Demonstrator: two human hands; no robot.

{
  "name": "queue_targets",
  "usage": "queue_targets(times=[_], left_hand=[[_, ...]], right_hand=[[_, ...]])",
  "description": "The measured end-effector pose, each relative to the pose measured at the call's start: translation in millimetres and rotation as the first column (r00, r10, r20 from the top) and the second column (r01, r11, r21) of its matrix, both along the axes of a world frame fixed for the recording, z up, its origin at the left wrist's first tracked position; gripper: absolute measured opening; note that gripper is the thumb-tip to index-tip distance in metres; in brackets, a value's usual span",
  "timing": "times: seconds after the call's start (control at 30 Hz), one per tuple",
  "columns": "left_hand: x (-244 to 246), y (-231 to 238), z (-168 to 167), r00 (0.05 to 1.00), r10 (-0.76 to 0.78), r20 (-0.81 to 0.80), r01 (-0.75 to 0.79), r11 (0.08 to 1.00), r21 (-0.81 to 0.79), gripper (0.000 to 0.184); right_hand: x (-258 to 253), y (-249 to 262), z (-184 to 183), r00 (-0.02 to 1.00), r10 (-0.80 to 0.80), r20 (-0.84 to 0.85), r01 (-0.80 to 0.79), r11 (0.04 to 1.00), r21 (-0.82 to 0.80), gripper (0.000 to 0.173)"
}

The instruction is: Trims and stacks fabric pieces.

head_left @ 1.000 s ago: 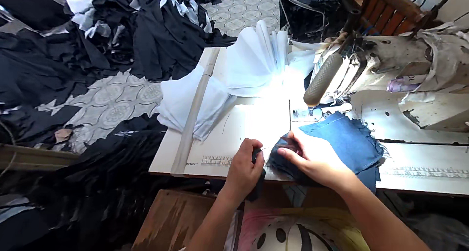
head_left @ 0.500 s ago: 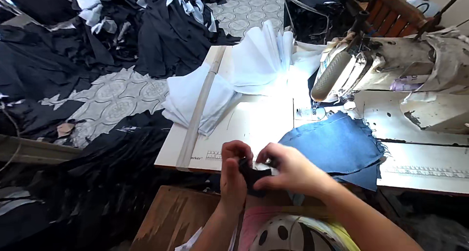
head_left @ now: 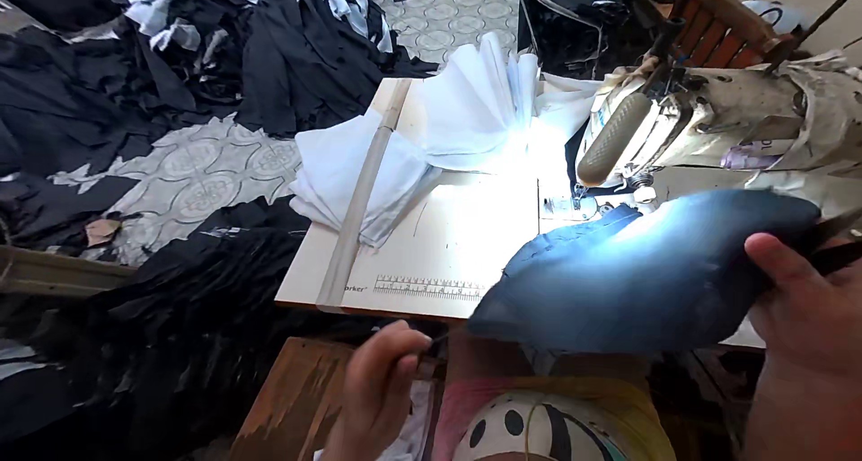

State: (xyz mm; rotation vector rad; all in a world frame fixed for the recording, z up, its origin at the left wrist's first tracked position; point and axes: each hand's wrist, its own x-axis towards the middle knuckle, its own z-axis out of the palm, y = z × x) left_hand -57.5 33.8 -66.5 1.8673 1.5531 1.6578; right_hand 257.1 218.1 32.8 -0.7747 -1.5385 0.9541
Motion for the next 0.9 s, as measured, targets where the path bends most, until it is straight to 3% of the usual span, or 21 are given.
queue_targets(times=[0.07,0.13,0.2,0.23,0.3,0.37,0.43,0.5,0.53,0.57,0.6,0.63,0.67,0.73,0.77,0.8,0.87,0.9], left_hand=[[-3,21,41,0.988,0.005,-0.152,0.011,0.995,0.103,0.026],[-2,48,49,0.957,-0.003,-0.289,-0.001,1.0,-0.015,0.029],[3,70,34,0.913,-0.058,-0.404,-0.054,0.964,-0.26,0.03],[4,76,24,0.9,-0.128,-0.416,-0.06,0.911,-0.409,0.029],[7,80,2,0.889,-0.191,-0.416,-0.073,0.838,-0.541,0.026],[10,76,-9,0.889,-0.143,-0.436,-0.097,0.87,-0.484,0.025],[14,72,-5,0.892,-0.093,-0.443,-0.118,0.898,-0.425,0.026],[18,73,1,0.886,-0.067,-0.459,-0.123,0.92,-0.373,0.029],[20,73,2,0.884,-0.062,-0.464,-0.116,0.932,-0.345,0.029],[22,72,2,0.889,-0.066,-0.454,-0.1,0.938,-0.331,0.029],[23,70,2,0.904,-0.078,-0.42,-0.076,0.938,-0.337,0.029],[22,67,2,0.93,-0.09,-0.356,-0.045,0.933,-0.356,0.028],[19,64,-1,0.964,-0.093,-0.25,-0.004,0.932,-0.364,0.027],[13,59,-6,0.994,-0.086,0.07,0.103,0.946,-0.307,0.02],[14,56,-7,0.968,-0.096,0.231,0.156,0.953,-0.258,0.015],[17,56,-5,0.928,-0.117,0.354,0.197,0.96,-0.2,0.01],[29,60,2,0.87,-0.182,0.458,0.231,0.972,-0.052,0.011],[36,63,3,0.86,-0.201,0.469,0.219,0.976,0.016,0.013]], right_hand=[[14,13,-16,0.994,-0.097,0.057,0.101,0.992,-0.073,0.012],[26,22,-38,0.928,-0.202,0.313,0.246,0.964,-0.106,0.008],[41,27,-59,0.681,-0.19,0.707,0.316,0.948,-0.05,0.03],[46,27,-65,0.541,-0.15,0.827,0.336,0.94,-0.049,0.037],[46,20,-68,0.369,-0.174,0.913,0.404,0.915,0.012,0.046],[31,9,-59,0.37,-0.361,0.856,0.357,0.906,0.228,0.056],[-7,-4,-45,0.492,-0.393,0.777,0.169,0.919,0.357,0.047],[-60,-16,-46,0.56,-0.23,0.796,-0.115,0.93,0.35,0.038],[-83,-20,-50,0.484,-0.094,0.87,-0.258,0.935,0.244,0.037],[-102,-21,-51,0.319,0.1,0.942,-0.356,0.934,0.021,0.038],[-116,-18,-52,0.145,0.261,0.954,-0.38,0.905,-0.19,0.039],[-122,-12,-54,0.057,0.347,0.936,-0.376,0.876,-0.302,0.041],[-119,-8,-54,0.082,0.364,0.928,-0.384,0.871,-0.308,0.042],[-102,-9,-64,0.456,0.254,0.853,-0.426,0.904,-0.041,0.041],[-98,-14,-66,0.621,0.262,0.739,-0.416,0.909,0.028,0.042],[-100,-22,-65,0.72,0.303,0.624,-0.413,0.91,0.034,0.045],[-113,-43,-67,0.786,0.388,0.482,-0.436,0.9,-0.012,0.044],[-120,-50,-73,0.806,0.383,0.452,-0.43,0.903,0.003,0.034]])
